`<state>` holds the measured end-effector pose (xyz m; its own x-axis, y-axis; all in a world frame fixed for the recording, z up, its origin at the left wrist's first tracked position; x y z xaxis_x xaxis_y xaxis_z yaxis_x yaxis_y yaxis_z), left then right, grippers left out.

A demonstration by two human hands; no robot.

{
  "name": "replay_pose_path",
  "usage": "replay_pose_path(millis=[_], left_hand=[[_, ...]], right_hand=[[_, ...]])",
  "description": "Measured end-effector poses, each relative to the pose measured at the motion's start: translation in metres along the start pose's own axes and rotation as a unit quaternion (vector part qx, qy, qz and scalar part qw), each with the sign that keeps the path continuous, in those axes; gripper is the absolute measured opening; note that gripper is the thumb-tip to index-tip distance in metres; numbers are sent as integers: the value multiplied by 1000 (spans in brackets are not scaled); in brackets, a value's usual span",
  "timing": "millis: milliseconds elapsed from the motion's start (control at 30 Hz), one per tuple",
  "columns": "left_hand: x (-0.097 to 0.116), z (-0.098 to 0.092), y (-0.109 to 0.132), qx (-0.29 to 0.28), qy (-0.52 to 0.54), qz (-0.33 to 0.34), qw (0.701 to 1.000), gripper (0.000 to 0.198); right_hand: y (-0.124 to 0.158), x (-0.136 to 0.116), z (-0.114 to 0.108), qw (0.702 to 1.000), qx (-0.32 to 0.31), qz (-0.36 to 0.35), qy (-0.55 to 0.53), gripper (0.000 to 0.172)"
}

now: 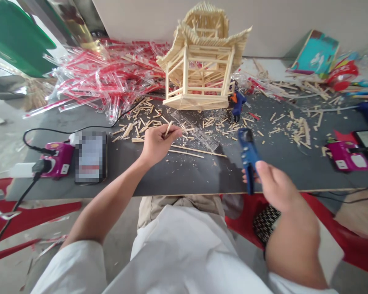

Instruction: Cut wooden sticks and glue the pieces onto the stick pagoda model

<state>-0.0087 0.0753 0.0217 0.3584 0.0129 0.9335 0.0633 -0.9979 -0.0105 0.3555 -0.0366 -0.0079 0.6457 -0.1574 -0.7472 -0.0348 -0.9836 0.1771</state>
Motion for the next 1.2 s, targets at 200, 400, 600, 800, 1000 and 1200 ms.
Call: replay_pose_path(millis=[200,400,600,800,1000,1200], left_hand=[[5,-7,4,40,-3,14,999,23],[9,-13,6,71,-27,28,997,24],[18,-15,11,89,-56,57,993,21],[28,-8,15,69,-67,98,991,21],[31,-3,19,58,-92,119,987,21],[31,-5,18,64,-90,126,986,16]], right_hand=[[5,-82,104,975,-130,-63,-168,58],[-7,-112,123,970,-128,-95,-186,56],[-9,-119,121,972,-137,-97,-163,58],[-8,-130,122,975,-133,-109,-139,57],[-11,-141,124,976,-95,-140,-140,52],[-10,-150,127,979,-58,-175,-91,48]])
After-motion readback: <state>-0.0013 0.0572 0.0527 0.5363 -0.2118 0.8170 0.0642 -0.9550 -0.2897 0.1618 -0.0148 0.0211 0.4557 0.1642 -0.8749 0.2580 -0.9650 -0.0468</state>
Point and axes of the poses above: each hand's wrist, its own y-axis away from the middle knuckle, its own z-axis out of the palm, x = y × z, the point moved 10 cm from there along -y, towards the middle knuckle, and after that the axes turned 13 degrees about -z, right-handed, at the moved point
